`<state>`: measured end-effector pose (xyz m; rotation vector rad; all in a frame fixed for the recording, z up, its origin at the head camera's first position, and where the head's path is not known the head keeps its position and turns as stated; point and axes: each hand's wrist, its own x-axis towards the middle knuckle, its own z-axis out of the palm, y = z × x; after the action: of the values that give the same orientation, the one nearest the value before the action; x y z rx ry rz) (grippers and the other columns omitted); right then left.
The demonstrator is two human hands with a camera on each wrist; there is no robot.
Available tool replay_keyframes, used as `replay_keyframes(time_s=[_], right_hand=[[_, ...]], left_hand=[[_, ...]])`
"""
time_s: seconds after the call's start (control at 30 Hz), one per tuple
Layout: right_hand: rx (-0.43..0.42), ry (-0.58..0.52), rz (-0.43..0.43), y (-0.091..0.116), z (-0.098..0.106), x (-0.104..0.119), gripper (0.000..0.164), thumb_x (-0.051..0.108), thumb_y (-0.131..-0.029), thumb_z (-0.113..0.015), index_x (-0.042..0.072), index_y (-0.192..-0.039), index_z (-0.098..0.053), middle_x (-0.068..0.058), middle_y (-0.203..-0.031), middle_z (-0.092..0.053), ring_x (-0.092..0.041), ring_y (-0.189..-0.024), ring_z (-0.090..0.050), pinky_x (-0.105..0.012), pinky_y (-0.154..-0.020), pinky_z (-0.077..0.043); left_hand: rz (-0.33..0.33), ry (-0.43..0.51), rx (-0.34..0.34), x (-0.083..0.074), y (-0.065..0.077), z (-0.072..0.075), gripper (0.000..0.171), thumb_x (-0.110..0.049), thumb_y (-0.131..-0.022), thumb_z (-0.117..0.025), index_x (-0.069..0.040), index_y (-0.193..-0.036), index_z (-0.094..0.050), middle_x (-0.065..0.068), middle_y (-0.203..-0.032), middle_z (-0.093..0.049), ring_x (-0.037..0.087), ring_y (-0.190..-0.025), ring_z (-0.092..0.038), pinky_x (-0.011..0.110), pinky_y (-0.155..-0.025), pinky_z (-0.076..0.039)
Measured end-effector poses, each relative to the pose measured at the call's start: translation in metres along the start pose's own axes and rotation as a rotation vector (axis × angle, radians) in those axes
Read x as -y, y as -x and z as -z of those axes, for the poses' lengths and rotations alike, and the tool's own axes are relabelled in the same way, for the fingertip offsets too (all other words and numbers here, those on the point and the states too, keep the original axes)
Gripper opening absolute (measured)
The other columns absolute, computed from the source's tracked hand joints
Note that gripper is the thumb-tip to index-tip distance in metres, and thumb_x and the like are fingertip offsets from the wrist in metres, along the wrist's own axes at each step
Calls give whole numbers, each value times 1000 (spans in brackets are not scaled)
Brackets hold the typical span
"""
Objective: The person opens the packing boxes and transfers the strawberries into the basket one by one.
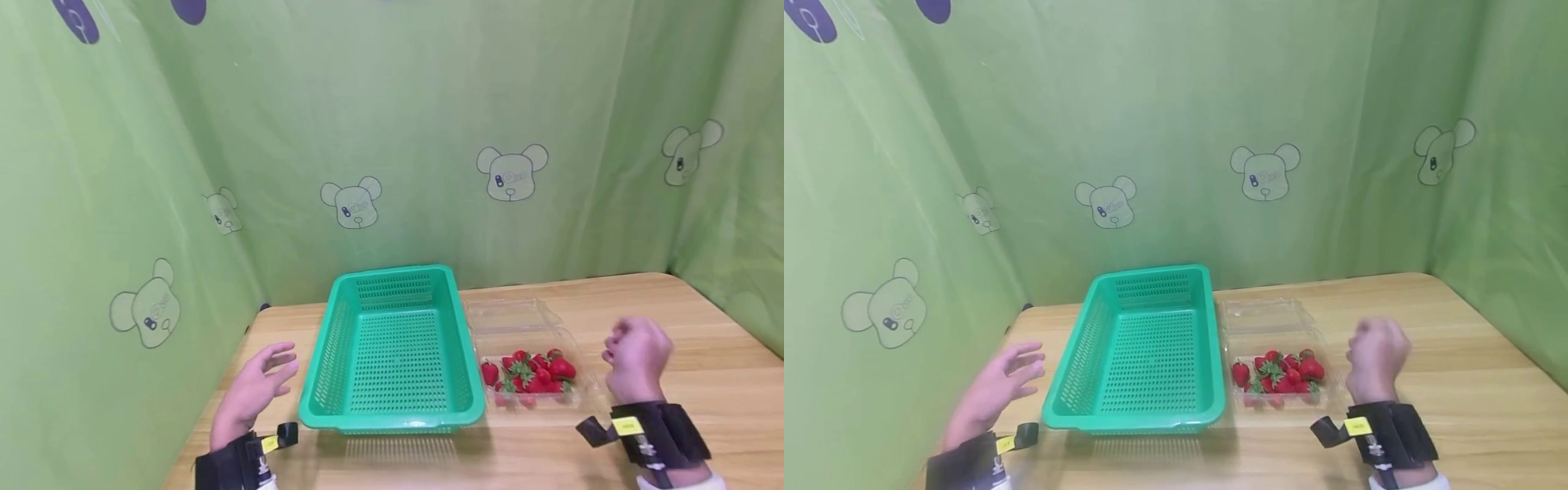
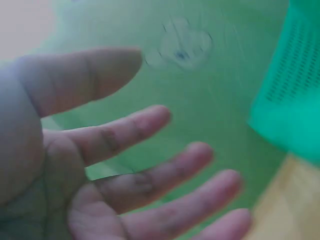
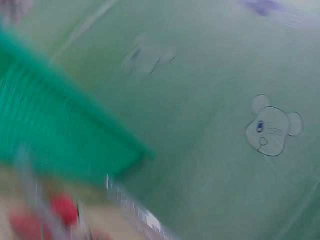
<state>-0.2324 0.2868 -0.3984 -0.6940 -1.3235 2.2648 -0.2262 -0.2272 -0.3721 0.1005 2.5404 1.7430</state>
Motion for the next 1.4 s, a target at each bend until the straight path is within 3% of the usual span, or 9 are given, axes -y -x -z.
replay_keyframes(time_s=[0.03,0.1,0.17,0.23,0.3,0.43,0.67,0.87,1.4], right_hand=[[75,284,140,0,-2,-3,19,3,-84,-48,6,-68,-57,3,-54,-48,-11,-45,-40,-27,-36,-34],[188,791,425,1,-3,-9,16,13,-90,-54,3,-83,-63,-2,-66,-60,-16,-58,-53,-29,-48,-42],[299,1136,608,1,-3,-14,21,21,-91,-56,3,-94,-64,-8,-78,-64,-22,-69,-56,-34,-55,-43],[439,1290,625,-1,-3,-16,25,22,-90,-57,1,-100,-64,-19,-89,-65,-32,-77,-58,-39,-58,-46],[551,1394,560,-3,-3,-17,28,23,-89,-58,1,-105,-63,-25,-97,-64,-37,-82,-59,-43,-59,-49],[655,1515,451,-6,-6,-14,32,22,-87,-63,0,-109,-62,-32,-109,-60,-48,-93,-57,-54,-67,-51],[711,1592,435,-4,-12,-15,27,13,-81,-69,1,-105,-66,-24,-102,-66,-41,-89,-60,-54,-64,-53],[686,1627,398,-3,-17,-21,26,5,-76,-65,2,-101,-67,-18,-92,-67,-31,-78,-58,-51,-57,-49],[605,1694,352,6,-23,-40,9,2,-75,-64,1,-83,-59,-14,-75,-56,-28,-61,-50,-35,-48,-41]], left_hand=[[26,28,28,5,-2,1,51,-15,-94,-58,-3,-139,-38,31,-139,-41,43,-119,-48,52,-93,-52],[61,83,101,15,-6,2,57,-14,-94,-57,-3,-143,-30,34,-143,-34,44,-119,-48,49,-88,-56],[71,134,171,23,-9,0,64,-12,-94,-57,-2,-146,-22,37,-146,-26,43,-116,-51,47,-83,-58],[69,179,226,27,-12,-3,68,-9,-94,-56,-1,-148,-16,38,-147,-21,40,-112,-54,44,-79,-60],[64,216,261,29,-15,-7,70,-4,-92,-56,0,-148,-14,39,-147,-19,39,-107,-58,43,-77,-61],[54,233,263,26,-19,-14,71,4,-88,-57,0,-148,-19,39,-145,-25,38,-101,-61,42,-73,-62],[44,227,279,24,-24,-21,73,6,-85,-58,1,-147,-19,38,-144,-30,39,-98,-63,40,-69,-62],[43,231,281,26,-26,-24,74,6,-85,-58,1,-147,-19,38,-144,-29,38,-95,-64,40,-67,-62],[44,210,267,28,-26,-23,73,4,-85,-60,0,-147,-22,38,-143,-31,35,-91,-66,33,-59,-62]])
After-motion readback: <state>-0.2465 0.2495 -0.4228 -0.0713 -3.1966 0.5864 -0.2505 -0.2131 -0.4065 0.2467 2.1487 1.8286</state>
